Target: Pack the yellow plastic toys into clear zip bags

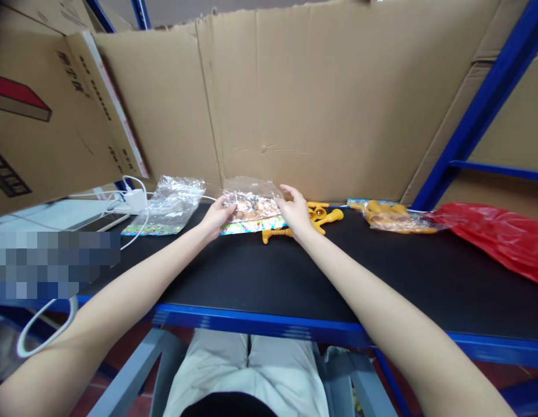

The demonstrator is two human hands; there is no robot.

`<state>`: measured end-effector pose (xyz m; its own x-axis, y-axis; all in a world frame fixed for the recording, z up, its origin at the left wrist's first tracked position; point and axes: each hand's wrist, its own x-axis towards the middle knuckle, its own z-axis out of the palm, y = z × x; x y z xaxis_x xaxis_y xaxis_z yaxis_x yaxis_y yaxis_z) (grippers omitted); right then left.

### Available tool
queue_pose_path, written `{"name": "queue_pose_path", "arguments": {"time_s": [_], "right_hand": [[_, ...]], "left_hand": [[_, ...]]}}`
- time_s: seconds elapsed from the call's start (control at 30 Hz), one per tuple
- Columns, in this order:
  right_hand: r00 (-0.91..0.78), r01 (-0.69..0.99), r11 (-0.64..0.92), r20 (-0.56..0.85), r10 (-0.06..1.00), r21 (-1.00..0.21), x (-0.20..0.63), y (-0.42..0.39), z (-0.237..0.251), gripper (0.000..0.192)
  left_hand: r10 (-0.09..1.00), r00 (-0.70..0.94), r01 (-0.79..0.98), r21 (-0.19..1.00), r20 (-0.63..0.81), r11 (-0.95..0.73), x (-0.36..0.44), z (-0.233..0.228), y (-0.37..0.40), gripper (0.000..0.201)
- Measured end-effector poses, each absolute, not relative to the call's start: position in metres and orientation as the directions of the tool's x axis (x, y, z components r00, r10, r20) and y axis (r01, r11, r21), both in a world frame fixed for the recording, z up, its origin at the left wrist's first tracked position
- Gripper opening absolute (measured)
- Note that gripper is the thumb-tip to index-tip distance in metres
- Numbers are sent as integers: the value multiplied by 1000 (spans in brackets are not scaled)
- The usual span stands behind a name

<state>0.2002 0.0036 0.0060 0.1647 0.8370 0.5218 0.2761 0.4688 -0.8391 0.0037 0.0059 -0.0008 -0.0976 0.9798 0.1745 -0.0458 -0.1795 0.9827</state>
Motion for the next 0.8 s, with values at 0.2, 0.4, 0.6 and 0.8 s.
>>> {"name": "queue_pose_path", "arguments": {"time_s": [0.2, 0.4, 0.6, 0.8], "right_hand": [[-24, -24, 132, 133, 991, -991, 213, -1, 21, 24], [-31, -41, 154, 156, 987, -987, 220, -1, 25, 28], [209, -306, 281, 223, 952, -910, 215, -1, 25, 23], [343, -424, 320, 177, 923, -847, 213, -6, 30, 20]], "left_hand": [[942, 111, -45, 948, 317, -314, 5, 1, 0, 28], [931, 218, -45, 956, 294, -291, 10, 3, -7, 29], [950, 86, -21, 953, 302, -301, 7, 1, -1, 36], [936, 58, 5, 938, 347, -347, 7, 0, 2, 40]]}}
